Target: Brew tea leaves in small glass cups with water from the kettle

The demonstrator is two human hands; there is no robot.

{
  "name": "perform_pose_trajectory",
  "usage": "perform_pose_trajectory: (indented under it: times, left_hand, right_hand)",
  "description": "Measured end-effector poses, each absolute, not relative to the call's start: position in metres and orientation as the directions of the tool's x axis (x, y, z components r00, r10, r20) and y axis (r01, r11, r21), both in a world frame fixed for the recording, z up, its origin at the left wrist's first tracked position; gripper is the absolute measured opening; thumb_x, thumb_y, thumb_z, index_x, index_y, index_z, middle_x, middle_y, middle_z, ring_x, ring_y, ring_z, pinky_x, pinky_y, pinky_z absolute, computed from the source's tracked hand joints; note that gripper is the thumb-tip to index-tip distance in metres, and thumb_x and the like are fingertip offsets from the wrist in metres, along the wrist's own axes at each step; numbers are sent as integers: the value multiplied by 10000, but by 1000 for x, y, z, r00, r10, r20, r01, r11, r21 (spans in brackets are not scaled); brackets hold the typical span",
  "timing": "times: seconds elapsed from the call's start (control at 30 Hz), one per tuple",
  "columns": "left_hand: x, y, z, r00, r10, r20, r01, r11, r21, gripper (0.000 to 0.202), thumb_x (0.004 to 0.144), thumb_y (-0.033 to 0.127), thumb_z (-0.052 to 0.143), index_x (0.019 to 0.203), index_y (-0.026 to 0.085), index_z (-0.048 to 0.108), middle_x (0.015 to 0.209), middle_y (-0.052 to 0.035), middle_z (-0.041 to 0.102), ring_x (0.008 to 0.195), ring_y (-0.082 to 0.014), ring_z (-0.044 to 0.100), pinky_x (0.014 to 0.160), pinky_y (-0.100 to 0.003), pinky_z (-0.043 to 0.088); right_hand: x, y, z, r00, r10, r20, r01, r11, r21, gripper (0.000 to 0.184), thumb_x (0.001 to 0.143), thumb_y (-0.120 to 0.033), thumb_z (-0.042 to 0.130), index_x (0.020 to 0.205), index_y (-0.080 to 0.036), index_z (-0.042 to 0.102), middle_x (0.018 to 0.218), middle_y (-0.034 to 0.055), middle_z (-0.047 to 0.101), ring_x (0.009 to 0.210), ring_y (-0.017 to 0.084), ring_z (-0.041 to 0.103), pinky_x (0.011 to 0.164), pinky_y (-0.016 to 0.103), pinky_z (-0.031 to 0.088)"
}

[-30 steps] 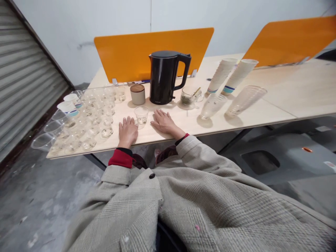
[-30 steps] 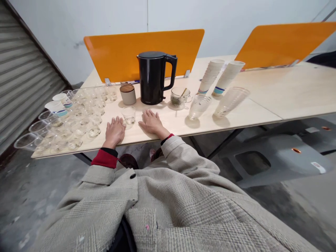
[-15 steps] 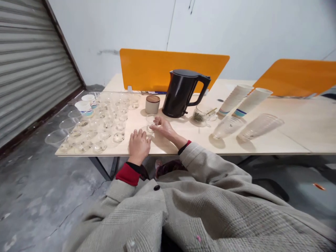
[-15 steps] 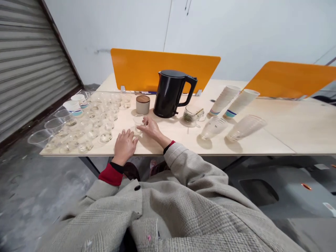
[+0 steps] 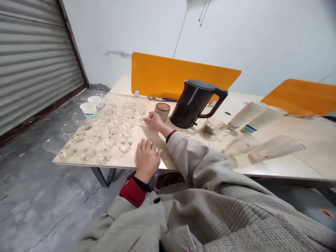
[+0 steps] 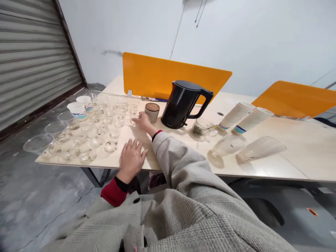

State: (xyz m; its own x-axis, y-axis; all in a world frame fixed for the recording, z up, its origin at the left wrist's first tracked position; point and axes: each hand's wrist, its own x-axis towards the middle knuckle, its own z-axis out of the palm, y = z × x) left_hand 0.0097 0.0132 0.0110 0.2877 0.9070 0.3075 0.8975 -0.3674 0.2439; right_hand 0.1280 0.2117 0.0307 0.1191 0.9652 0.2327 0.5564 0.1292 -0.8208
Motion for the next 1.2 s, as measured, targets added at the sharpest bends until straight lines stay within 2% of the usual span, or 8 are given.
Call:
perform_pose_trajectory:
  times: [0.43,0.7,0.83,0.9,1.0,1.07,1.13,1.2]
  left_hand:
    - [10,13,14,298,915,271,894,-367,257,502,1076,421,540,1447,117,687,1607,-197,600,1565,-430,480,1282,-584,421]
    - [11,14,12,294,912,287,895,-368,251,484,1067,406,562,1439,126,693,1600,-199,605,1564,-429,481,1267,-592,438]
    - [11,14,11,299,905,302,895,-376,240,478,1070,418,554,1417,128,709,1595,-192,613,1553,-433,495,1263,-584,440]
    - [10,15,10,304,900,312,893,-384,236,475,1072,418,547,1406,126,717,1596,-188,614,1548,-439,498,1259,-589,440]
    - [9,18,7,311,889,336,888,-397,231,476,1067,406,551,1410,118,713,1590,-194,618,1540,-449,504,1253,-600,439]
    - [9,20,4,322,877,358,882,-415,222,491,1068,403,544,1424,104,703,1583,-205,621,1533,-458,508,1248,-605,436]
    - [8,22,1,325,866,379,880,-424,214,504,1074,411,523,1425,96,703,1578,-213,623,1521,-466,517,1240,-613,436]
    - [8,24,-1,330,855,399,876,-435,207,522,1077,429,510,1417,87,709,1568,-226,628,1510,-475,525,1234,-620,433]
  right_hand:
    - [113,235,26,185,964,193,565,57,-823,393,778,-303,811,737,-254,423,693,-84,467,694,126,432,656,285,299]
    - [114,233,26,161,966,201,583,71,-809,415,816,-295,818,740,-254,412,705,-79,480,691,123,444,648,289,310]
    - [116,219,35,138,978,160,618,41,-785,351,816,-268,829,806,-242,479,750,-59,560,704,132,514,652,279,375]
    - [120,206,39,134,978,162,641,39,-766,298,813,-267,843,905,-219,563,834,-18,653,775,161,599,715,289,447]
    - [137,178,45,97,971,218,664,100,-741,374,835,-247,830,1154,-177,648,1098,84,765,1006,228,711,874,329,538]
    - [158,153,53,55,957,283,679,172,-714,392,871,-245,792,1236,-172,667,1206,107,779,1091,244,735,938,349,564]
    - [189,126,67,44,935,351,711,218,-668,294,911,-258,746,1193,-182,709,1157,85,803,1051,235,758,939,350,579]
    - [228,98,89,103,904,415,765,194,-614,178,939,-255,701,1102,-195,741,1046,58,818,963,217,770,890,340,590]
